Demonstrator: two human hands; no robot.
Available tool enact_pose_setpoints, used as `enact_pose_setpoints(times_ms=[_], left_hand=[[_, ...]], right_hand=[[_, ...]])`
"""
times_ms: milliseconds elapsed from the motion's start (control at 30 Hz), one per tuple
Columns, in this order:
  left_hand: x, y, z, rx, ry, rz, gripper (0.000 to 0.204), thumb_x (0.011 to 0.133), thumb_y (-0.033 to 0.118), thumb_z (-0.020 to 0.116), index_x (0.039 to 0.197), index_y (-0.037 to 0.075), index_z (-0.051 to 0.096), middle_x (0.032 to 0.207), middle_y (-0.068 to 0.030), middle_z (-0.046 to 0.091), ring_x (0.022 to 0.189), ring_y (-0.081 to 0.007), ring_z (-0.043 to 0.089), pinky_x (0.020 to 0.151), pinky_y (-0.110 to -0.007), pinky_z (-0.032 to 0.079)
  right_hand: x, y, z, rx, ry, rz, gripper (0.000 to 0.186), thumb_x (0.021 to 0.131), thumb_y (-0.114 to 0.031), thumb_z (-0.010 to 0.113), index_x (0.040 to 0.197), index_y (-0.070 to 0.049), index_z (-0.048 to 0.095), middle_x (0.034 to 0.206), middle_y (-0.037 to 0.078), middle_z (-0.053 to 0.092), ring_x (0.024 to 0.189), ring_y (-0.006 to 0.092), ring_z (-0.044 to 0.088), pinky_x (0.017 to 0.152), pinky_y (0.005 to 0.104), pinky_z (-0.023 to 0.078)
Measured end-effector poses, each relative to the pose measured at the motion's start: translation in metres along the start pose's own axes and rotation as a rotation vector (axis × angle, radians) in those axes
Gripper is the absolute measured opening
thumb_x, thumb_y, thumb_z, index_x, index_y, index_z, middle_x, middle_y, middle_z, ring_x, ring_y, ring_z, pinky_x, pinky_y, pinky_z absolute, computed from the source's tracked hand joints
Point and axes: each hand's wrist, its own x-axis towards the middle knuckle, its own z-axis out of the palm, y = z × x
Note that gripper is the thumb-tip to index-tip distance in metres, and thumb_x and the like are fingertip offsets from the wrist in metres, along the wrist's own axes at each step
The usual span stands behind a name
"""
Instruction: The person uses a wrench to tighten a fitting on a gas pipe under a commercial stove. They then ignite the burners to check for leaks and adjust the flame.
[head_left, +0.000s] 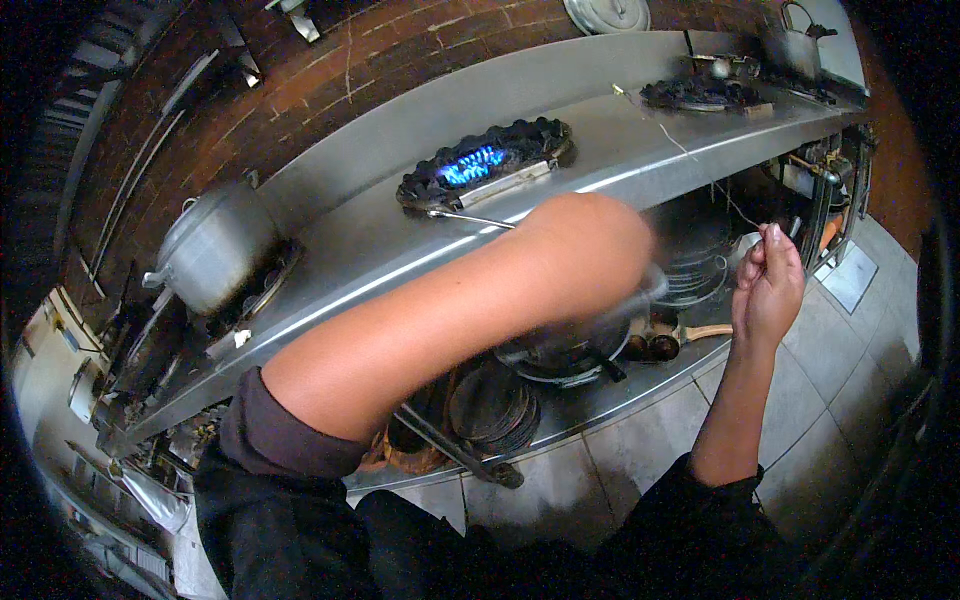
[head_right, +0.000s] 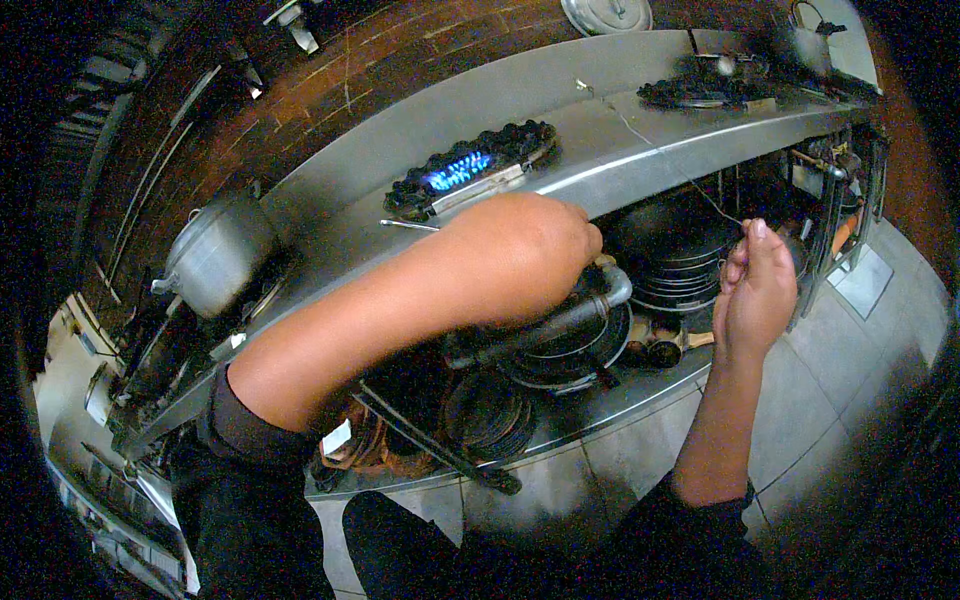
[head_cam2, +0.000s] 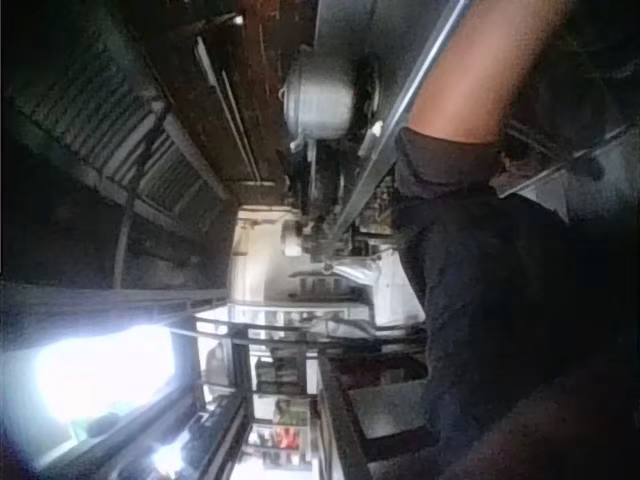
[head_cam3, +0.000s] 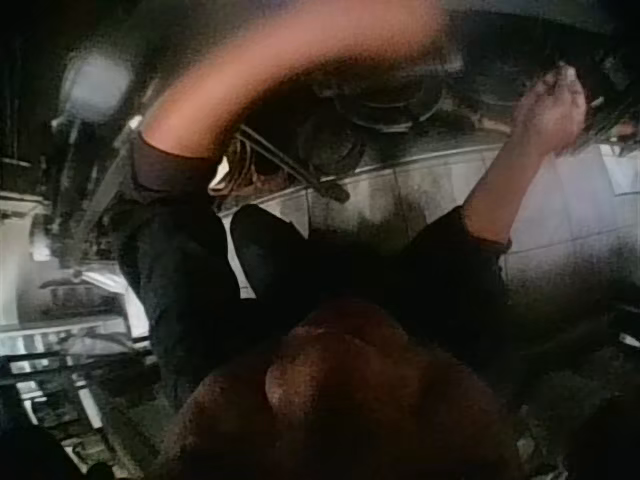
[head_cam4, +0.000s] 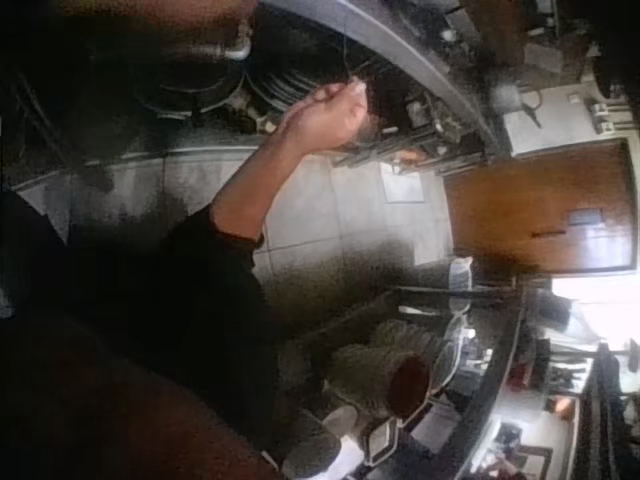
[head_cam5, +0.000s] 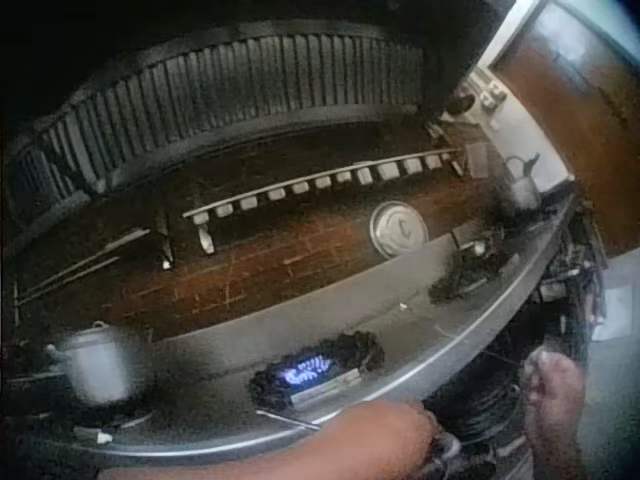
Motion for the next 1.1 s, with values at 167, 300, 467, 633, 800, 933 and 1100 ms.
enact_pose_setpoints(times_ms=[167,300,467,633,800,933,1100], left_hand=[[-0.004,-0.004,0.002,-0.002,0.167,0.228,0.015,0.078,0.013,0.051,0.078,0.003,0.061,0.070,-0.0171,0.061,0.068,-0.0366,0.062,0.061,-0.046,0.051],[-0.016,0.007,0.001,0.073,0.173,0.252,0.014,0.076,0.015,0.052,0.075,0.004,0.060,0.064,-0.0140,0.059,0.059,-0.0299,0.062,0.052,-0.042,0.051],[-0.029,0.024,-0.009,0.209,0.086,0.278,0.016,0.076,0.016,0.053,0.071,0.003,0.060,0.063,-0.0115,0.059,0.057,-0.0264,0.062,0.050,-0.037,0.050],[-0.062,0.040,-0.025,-0.073,0.063,0.205,0.014,0.078,0.017,0.053,0.071,0.004,0.055,0.066,-0.0110,0.055,0.061,-0.0271,0.063,0.051,-0.038,0.052],[-0.105,0.054,0.017,-0.925,-0.282,0.543,0.016,0.080,0.017,0.059,0.082,0.003,0.053,0.077,-0.0165,0.057,0.070,-0.0323,0.058,0.060,-0.041,0.047],[-0.145,0.083,0.132,-1.460,-0.381,0.501,0.019,0.083,0.020,0.062,0.081,0.002,0.055,0.076,-0.0111,0.057,0.071,-0.0225,0.057,0.063,-0.035,0.045],[-0.190,0.162,0.351,-1.538,-0.326,-0.084,0.025,0.087,0.029,0.061,0.084,0.004,0.057,0.073,-0.0048,0.055,0.070,-0.0126,0.051,0.062,-0.031,0.043]], right_hand=[[0.004,0.004,-0.007,-0.072,-0.025,0.025,0.019,0.091,-0.023,0.057,0.090,-0.003,0.056,0.064,-0.002,0.046,0.048,0.0042,0.039,0.040,0.0176,0.029],[0.011,0.001,-0.016,-0.088,-0.008,0.011,0.018,0.091,-0.021,0.056,0.090,-0.003,0.057,0.065,-0.001,0.048,0.048,0.0041,0.039,0.041,0.0174,0.030],[0.016,-0.004,-0.020,-0.132,0.044,-0.011,0.017,0.093,-0.020,0.054,0.090,-0.004,0.056,0.064,-0.003,0.046,0.049,0.0036,0.038,0.041,0.0174,0.028],[0.016,0.000,-0.025,-0.106,0.037,-0.006,0.017,0.093,-0.021,0.054,0.090,-0.004,0.056,0.064,-0.003,0.046,0.049,0.0036,0.038,0.042,0.0172,0.028],[0.020,-0.009,-0.030,-0.025,0.078,0.015,0.017,0.094,-0.021,0.051,0.090,-0.004,0.055,0.065,-0.002,0.046,0.049,0.0043,0.037,0.041,0.0184,0.029],[0.008,0.005,-0.025,0.177,0.003,0.129,0.016,0.094,-0.020,0.051,0.092,-0.005,0.055,0.064,-0.002,0.047,0.048,0.0054,0.040,0.039,0.0189,0.029],[0.002,0.004,-0.031,0.257,-0.054,0.136,0.017,0.094,-0.019,0.049,0.092,-0.004,0.055,0.063,-0.002,0.047,0.047,0.0062,0.039,0.038,0.0195,0.030]])
